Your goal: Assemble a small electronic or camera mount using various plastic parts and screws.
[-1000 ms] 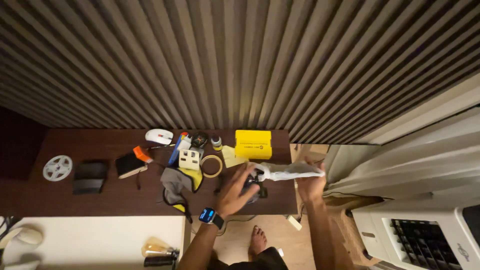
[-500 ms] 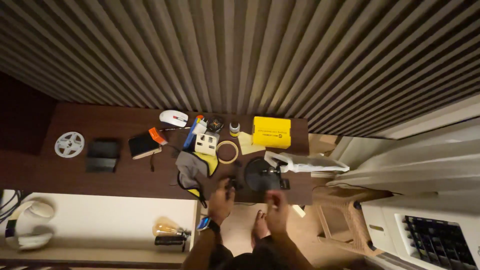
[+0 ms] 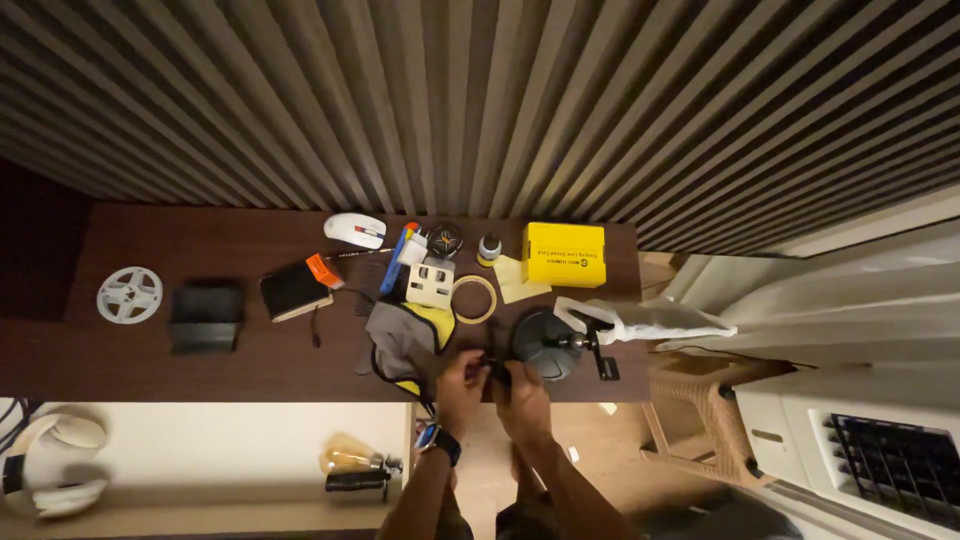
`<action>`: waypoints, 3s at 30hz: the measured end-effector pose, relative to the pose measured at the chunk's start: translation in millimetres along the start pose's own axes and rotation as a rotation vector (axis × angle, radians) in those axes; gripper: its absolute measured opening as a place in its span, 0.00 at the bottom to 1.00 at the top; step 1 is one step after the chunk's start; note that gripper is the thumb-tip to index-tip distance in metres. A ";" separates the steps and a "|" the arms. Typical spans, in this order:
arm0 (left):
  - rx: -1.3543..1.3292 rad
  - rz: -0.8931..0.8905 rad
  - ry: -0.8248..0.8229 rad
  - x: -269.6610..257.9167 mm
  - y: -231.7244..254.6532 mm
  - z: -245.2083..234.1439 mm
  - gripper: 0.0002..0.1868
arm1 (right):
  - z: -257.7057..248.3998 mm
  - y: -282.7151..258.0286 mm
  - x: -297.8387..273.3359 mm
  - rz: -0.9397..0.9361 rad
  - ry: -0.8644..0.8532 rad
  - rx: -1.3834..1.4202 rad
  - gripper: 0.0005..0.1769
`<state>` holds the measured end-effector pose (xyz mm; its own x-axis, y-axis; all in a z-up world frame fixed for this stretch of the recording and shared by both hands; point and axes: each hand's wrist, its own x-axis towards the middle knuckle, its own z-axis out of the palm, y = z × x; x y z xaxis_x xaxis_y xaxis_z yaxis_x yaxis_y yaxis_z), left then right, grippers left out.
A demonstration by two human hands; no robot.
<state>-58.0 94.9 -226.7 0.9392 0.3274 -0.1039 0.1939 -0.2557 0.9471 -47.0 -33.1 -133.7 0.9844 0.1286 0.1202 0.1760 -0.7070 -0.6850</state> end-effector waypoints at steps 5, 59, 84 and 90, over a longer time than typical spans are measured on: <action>-0.093 0.071 -0.088 -1.7 90.0 -50.5 0.15 | -30.4 -27.7 -4.4 -0.039 0.043 0.055 0.18; -0.780 0.083 -0.354 43.7 257.8 -71.1 0.16 | -221.3 -133.6 114.4 -0.328 -0.169 0.354 0.12; -0.843 0.108 -0.318 41.1 241.2 -55.3 0.18 | -229.8 -146.1 104.4 -0.448 -0.172 0.465 0.18; -0.835 0.125 -0.337 36.0 254.9 -59.3 0.18 | -222.4 -141.7 105.4 -0.066 -0.153 0.352 0.11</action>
<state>8.4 95.4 28.9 0.9982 0.0241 0.0554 -0.0599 0.5143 0.8555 32.6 -74.0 135.8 0.9543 0.2874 0.0821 0.2013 -0.4151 -0.8872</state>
